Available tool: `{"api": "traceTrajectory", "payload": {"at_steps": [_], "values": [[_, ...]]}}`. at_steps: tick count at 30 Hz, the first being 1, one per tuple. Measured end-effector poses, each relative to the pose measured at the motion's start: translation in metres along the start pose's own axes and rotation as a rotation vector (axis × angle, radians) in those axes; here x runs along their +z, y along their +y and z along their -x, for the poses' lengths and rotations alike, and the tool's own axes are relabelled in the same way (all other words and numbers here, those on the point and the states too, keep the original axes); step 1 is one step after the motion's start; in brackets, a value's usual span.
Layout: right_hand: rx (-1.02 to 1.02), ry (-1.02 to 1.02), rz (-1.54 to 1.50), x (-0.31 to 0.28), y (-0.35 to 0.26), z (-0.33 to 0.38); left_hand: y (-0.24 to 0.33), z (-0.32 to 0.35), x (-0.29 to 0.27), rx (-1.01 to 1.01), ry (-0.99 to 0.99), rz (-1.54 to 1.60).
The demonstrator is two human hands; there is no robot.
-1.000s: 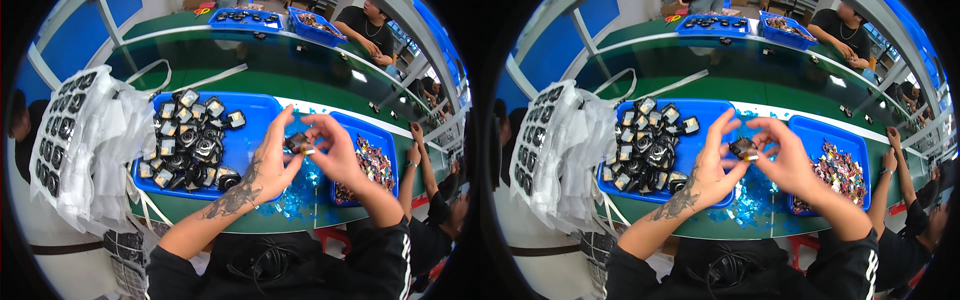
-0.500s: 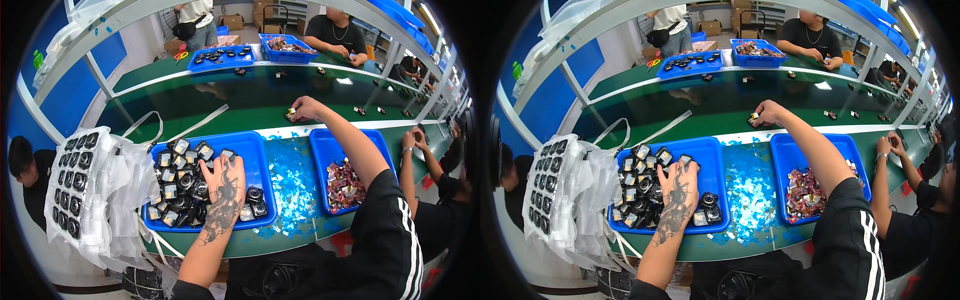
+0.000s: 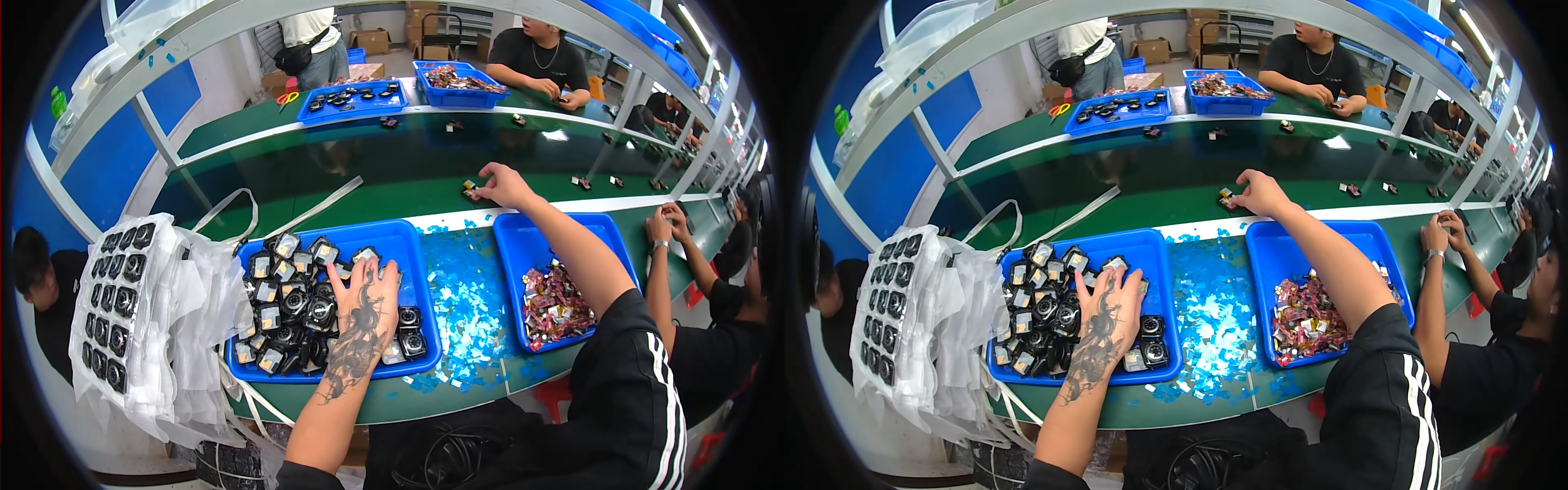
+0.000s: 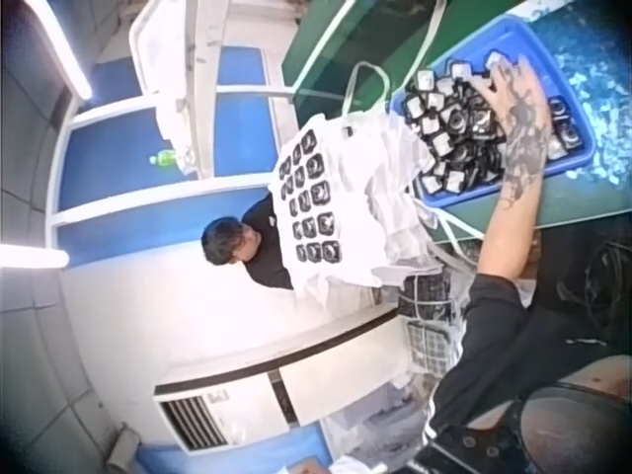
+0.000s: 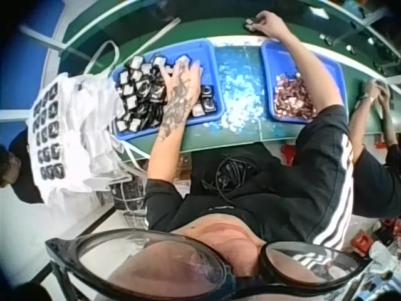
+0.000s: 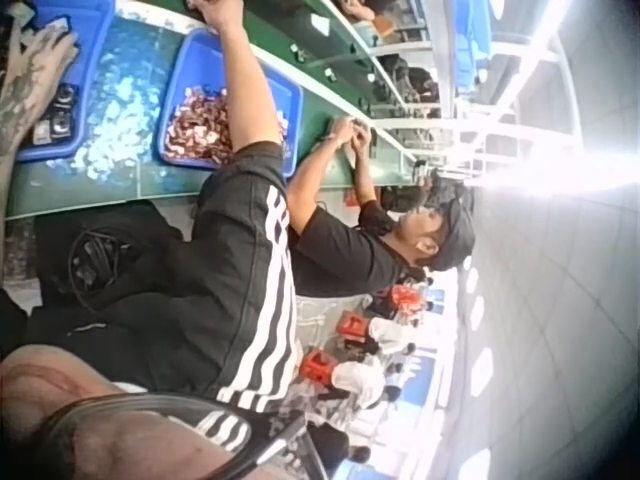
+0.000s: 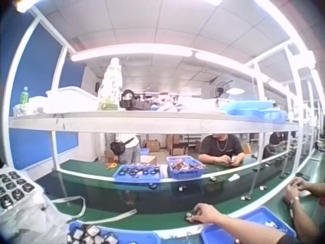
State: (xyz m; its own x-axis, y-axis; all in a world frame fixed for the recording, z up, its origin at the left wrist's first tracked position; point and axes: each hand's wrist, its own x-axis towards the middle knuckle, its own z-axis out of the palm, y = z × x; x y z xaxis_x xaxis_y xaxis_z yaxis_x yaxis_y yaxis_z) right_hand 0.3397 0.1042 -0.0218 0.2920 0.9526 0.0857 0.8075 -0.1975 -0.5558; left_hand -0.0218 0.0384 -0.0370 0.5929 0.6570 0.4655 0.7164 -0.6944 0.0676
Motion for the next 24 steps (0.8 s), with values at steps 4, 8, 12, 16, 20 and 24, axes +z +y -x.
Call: {"api": "traceTrajectory", "payload": {"at_steps": [4, 8, 12, 16, 20, 24], "values": [[0.021, 0.107, 0.036, -0.031, 0.001, 0.002, 0.006, -0.004, -0.009, -0.15, -0.117, -0.015], [0.01, 0.179, 0.112, -0.078, 0.006, 0.025, 0.002, -0.002, -0.006, -0.119, -0.093, -0.046], [-0.089, -0.013, 0.28, -0.114, 0.036, 0.064, 0.009, -0.014, -0.033, -0.1, -0.1, 0.279], [-0.051, -0.313, 0.346, -0.107, 0.039, 0.109, 0.03, -0.016, -0.041, -0.274, -0.148, 0.849], [-0.002, -0.235, 0.237, -0.089, 0.035, 0.123, 0.035, -0.009, -0.025, -0.335, -0.269, 1.504], [-0.079, -0.095, 0.241, -0.087, 0.054, 0.13, 0.038, -0.013, -0.029, -0.506, -0.469, 1.744]]}}
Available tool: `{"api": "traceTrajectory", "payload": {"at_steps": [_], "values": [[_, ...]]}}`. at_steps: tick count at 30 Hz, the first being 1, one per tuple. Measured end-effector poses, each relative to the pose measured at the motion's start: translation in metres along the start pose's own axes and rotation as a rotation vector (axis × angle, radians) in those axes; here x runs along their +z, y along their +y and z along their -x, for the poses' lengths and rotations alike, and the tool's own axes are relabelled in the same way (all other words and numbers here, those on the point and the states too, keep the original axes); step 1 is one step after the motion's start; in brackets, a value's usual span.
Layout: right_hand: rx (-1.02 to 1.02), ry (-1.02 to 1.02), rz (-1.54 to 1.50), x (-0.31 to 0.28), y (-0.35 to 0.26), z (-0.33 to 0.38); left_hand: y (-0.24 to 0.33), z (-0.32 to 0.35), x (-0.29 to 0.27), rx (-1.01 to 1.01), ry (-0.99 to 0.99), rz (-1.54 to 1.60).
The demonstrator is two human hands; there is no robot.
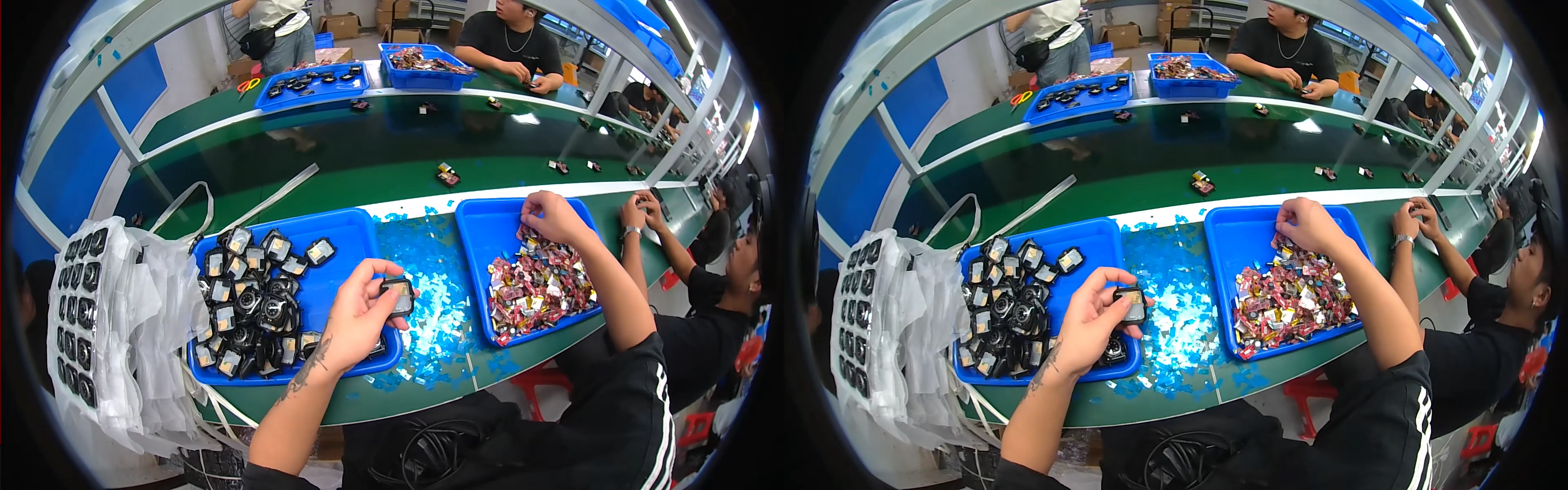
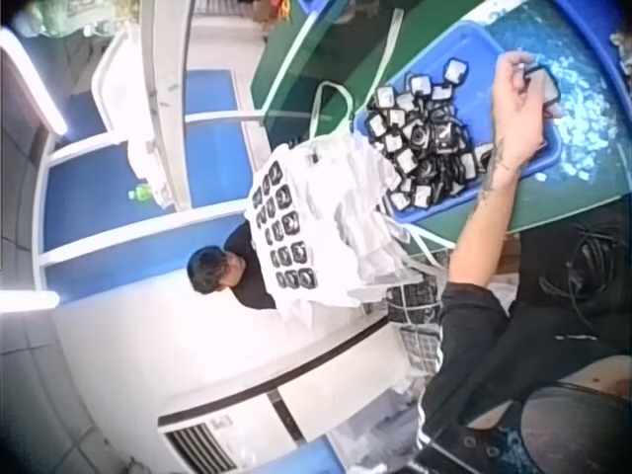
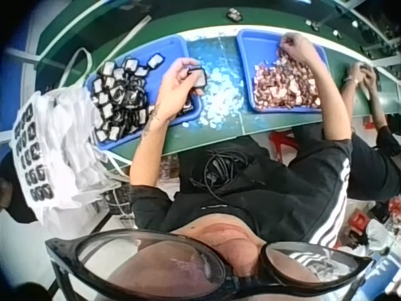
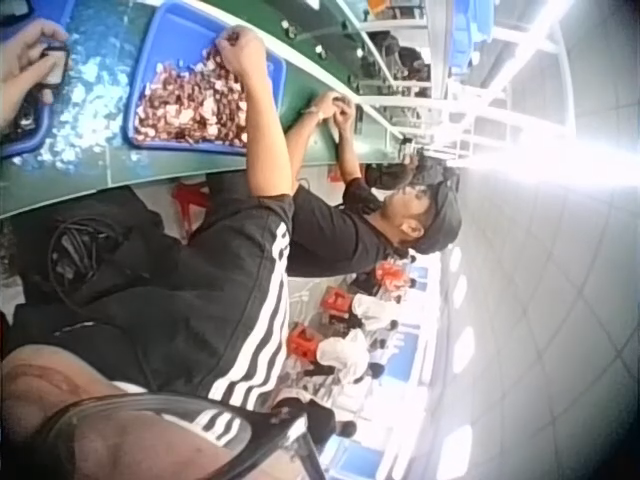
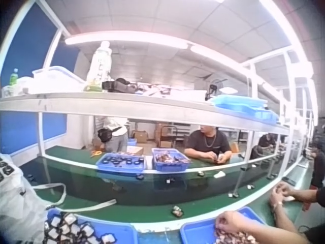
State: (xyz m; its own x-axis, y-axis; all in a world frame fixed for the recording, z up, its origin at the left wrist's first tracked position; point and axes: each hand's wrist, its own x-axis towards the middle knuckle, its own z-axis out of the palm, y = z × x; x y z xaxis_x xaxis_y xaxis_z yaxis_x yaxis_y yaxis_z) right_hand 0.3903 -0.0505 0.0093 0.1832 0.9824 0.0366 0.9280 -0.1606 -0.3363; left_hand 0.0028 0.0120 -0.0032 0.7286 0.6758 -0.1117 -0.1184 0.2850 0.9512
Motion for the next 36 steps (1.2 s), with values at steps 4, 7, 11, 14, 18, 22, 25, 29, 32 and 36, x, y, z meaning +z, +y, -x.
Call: {"api": "traceTrajectory", "payload": {"at_steps": [4, 7, 11, 14, 18, 22, 25, 29, 32, 36], "values": [[0.052, 0.293, -0.165, -0.006, -0.029, 0.02, 0.002, 0.003, 0.004, 0.046, 0.005, -0.012], [-0.001, 0.444, -0.481, -0.011, -0.085, 0.048, -0.002, 0.006, 0.003, 0.11, 0.01, -0.199], [-0.166, 0.22, -0.763, 0.009, -0.139, 0.082, -0.007, 0.007, 0.009, 0.246, 0.036, -0.307], [-0.191, -0.005, -1.113, 0.03, -0.172, 0.091, -0.006, 0.008, 0.016, 0.325, -0.052, -0.319], [-0.125, 0.011, -1.246, 0.047, -0.185, 0.089, -0.011, 0.006, 0.012, 0.392, -0.224, -0.368], [-0.131, 0.016, -1.298, 0.054, -0.187, 0.085, -0.005, 0.01, 0.018, 0.346, -0.229, -0.347], [-0.105, 0.019, -1.336, 0.053, -0.189, 0.084, -0.006, 0.012, 0.021, 0.341, -0.122, -0.382], [-0.08, -0.078, -1.275, 0.044, -0.188, 0.084, -0.004, 0.012, 0.018, 0.389, -0.099, -0.427], [-0.065, -0.102, -1.231, 0.041, -0.186, 0.082, -0.004, 0.011, 0.016, 0.446, -0.085, -0.525], [-0.069, -0.166, -1.059, 0.032, -0.184, 0.08, -0.005, 0.012, 0.015, 0.48, -0.078, -0.644]]}}
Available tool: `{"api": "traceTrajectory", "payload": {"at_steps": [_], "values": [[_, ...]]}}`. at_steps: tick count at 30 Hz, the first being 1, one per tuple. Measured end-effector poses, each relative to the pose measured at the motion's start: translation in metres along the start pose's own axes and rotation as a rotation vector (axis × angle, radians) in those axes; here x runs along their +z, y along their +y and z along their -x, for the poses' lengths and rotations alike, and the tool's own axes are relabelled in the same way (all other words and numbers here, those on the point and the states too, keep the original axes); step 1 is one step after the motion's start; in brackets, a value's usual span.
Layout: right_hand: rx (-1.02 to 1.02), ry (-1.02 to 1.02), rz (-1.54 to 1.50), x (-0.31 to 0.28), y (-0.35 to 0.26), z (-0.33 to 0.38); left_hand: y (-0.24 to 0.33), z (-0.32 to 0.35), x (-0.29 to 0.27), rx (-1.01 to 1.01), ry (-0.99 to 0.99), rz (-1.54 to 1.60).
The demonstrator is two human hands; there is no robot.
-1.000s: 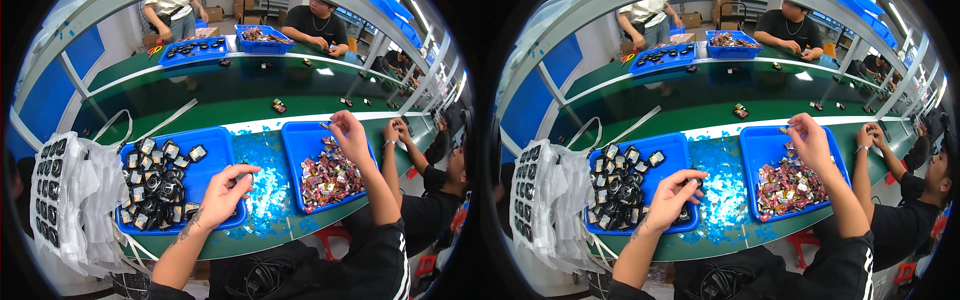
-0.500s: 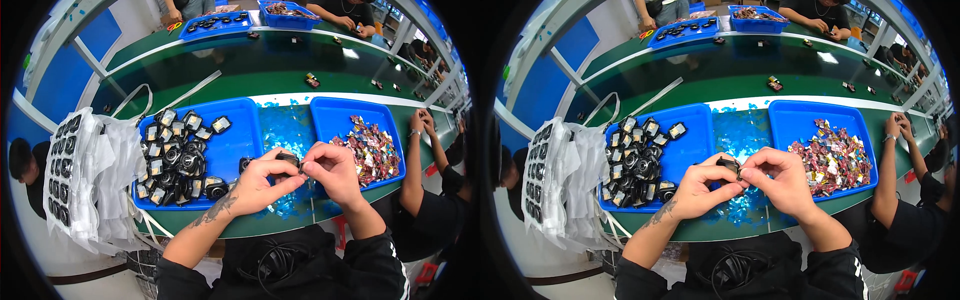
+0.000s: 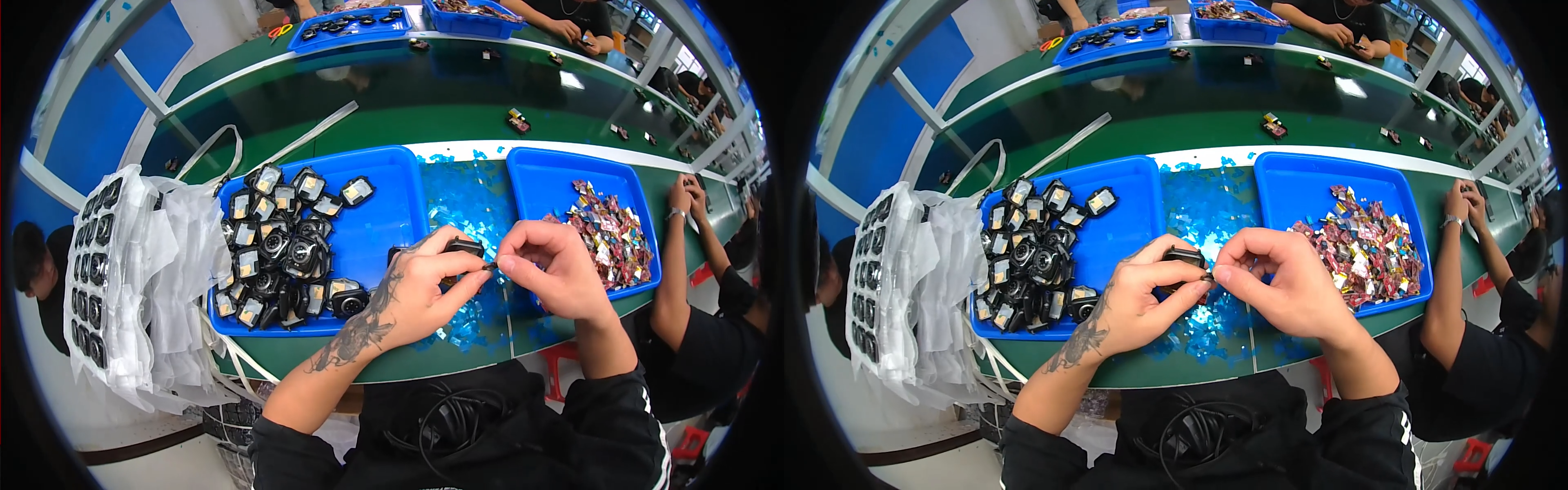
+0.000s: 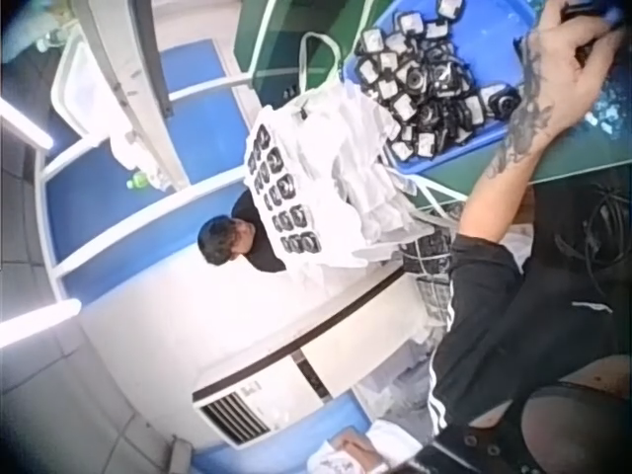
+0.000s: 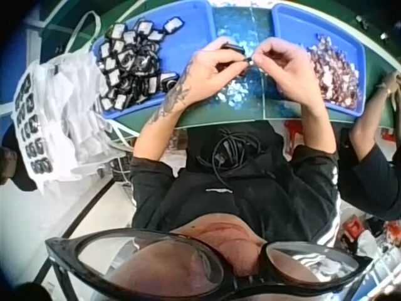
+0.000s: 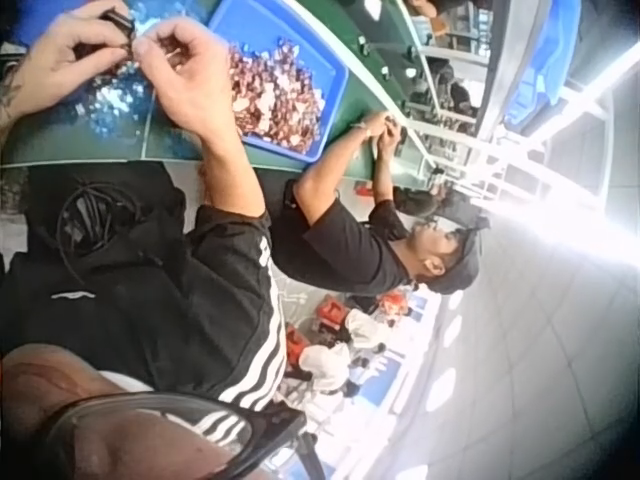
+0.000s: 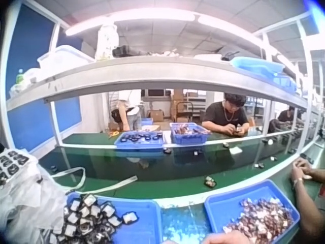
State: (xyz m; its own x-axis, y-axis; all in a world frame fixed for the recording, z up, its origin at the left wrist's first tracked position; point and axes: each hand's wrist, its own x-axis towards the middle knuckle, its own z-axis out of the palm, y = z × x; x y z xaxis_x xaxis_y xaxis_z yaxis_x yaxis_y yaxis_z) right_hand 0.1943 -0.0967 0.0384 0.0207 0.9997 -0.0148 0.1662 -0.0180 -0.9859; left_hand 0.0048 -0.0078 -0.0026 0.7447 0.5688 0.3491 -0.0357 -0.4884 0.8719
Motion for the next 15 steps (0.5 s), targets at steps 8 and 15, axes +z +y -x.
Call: {"api": "traceTrajectory", "payload": {"at_steps": [8, 15], "values": [[0.152, -0.234, -0.055, -0.01, 0.0, -0.008, 0.004, -0.002, 0.002, 0.178, 0.017, -0.273], [-0.217, 0.278, 0.812, 0.013, 0.02, -0.004, -0.001, -0.004, 0.008, 0.288, 0.143, -0.439]]}}
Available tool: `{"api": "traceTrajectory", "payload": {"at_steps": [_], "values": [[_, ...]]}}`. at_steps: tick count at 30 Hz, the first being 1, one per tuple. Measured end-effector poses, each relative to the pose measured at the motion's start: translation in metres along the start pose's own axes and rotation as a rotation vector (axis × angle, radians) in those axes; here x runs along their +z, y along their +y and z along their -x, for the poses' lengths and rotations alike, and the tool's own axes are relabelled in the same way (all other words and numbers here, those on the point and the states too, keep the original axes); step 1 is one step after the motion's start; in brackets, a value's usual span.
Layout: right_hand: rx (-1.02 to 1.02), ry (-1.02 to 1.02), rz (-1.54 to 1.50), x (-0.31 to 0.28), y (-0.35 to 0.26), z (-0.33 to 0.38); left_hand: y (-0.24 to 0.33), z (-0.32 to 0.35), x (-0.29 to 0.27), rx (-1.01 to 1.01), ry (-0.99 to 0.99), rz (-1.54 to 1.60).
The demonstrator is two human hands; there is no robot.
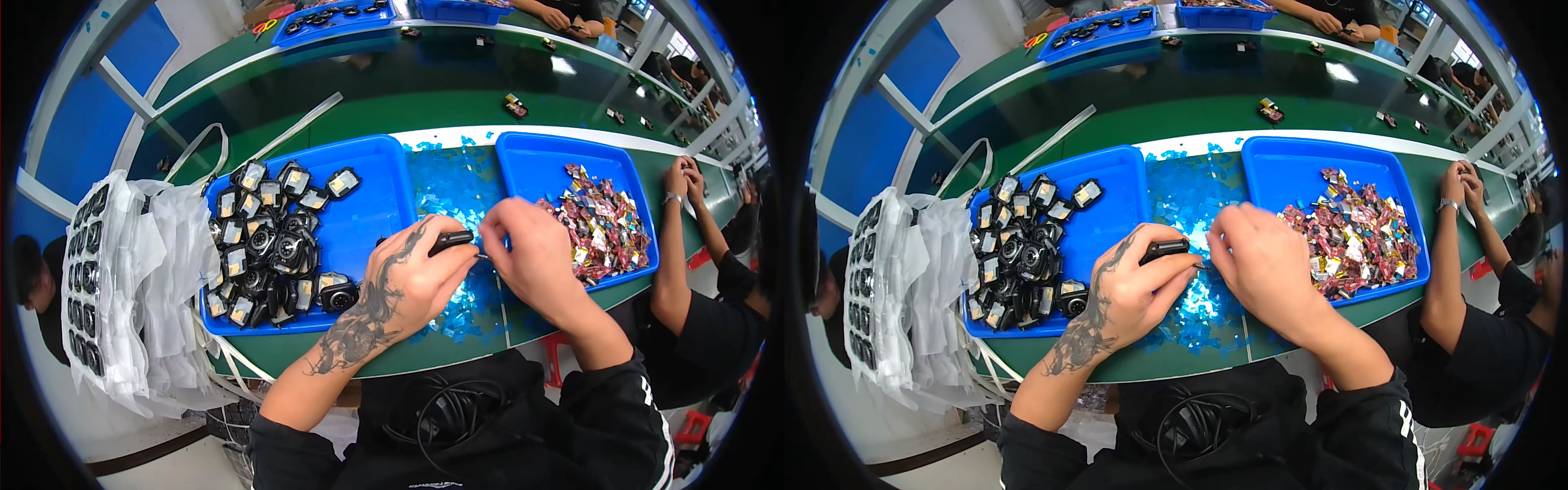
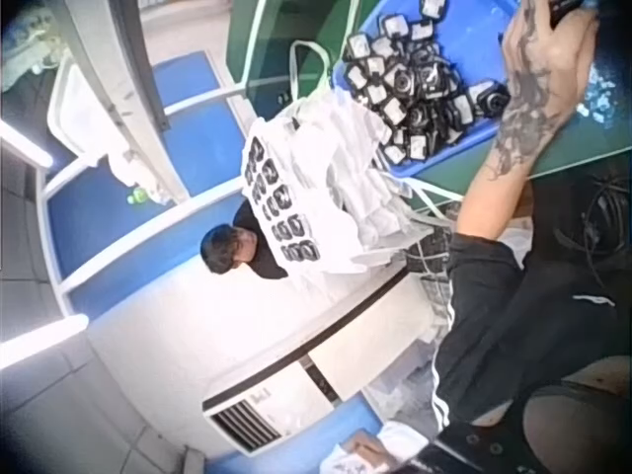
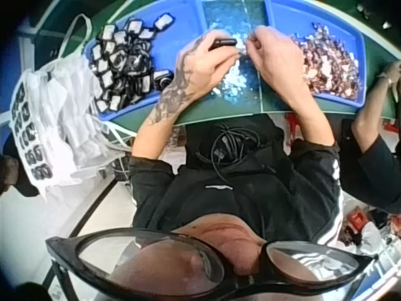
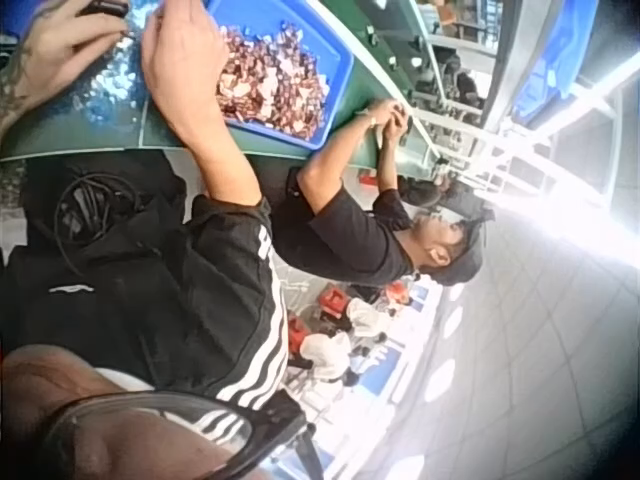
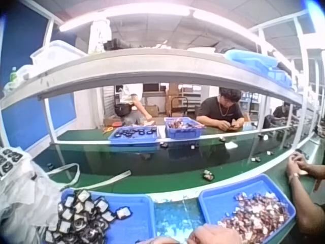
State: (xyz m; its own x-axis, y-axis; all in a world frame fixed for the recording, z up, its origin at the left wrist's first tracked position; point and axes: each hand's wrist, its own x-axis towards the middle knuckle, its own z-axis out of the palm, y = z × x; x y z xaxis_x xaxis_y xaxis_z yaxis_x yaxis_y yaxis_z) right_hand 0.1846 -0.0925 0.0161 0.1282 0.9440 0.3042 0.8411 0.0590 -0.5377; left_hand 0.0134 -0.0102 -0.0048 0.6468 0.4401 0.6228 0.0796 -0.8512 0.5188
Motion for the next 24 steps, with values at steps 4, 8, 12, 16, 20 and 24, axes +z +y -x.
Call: {"api": "traceTrajectory", "payload": {"at_steps": [4, 8, 12, 16, 20, 24], "values": [[-0.018, -0.005, 0.001, -0.003, -0.008, 0.002, 0.003, 0.003, -0.001, -0.446, 0.03, 0.436], [0.014, 0.111, -0.524, 0.014, -0.003, 0.005, -0.001, 0.004, 0.0, -0.493, -0.004, 0.575], [0.016, 0.208, -0.654, 0.021, -0.004, 0.004, -0.003, 0.006, 0.001, -0.47, -0.061, 0.596], [0.056, 0.227, -0.627, 0.009, -0.012, 0.003, 0.001, -0.001, -0.001, -0.64, 0.007, 1.129], [0.026, 0.091, -0.404, 0.004, -0.025, -0.003, 0.001, 0.003, 0.001, -0.631, 0.01, 1.182], [-0.033, 0.201, -0.267, 0.016, -0.026, -0.001, 0.008, 0.005, 0.009, -0.649, 0.016, 1.242]]}}
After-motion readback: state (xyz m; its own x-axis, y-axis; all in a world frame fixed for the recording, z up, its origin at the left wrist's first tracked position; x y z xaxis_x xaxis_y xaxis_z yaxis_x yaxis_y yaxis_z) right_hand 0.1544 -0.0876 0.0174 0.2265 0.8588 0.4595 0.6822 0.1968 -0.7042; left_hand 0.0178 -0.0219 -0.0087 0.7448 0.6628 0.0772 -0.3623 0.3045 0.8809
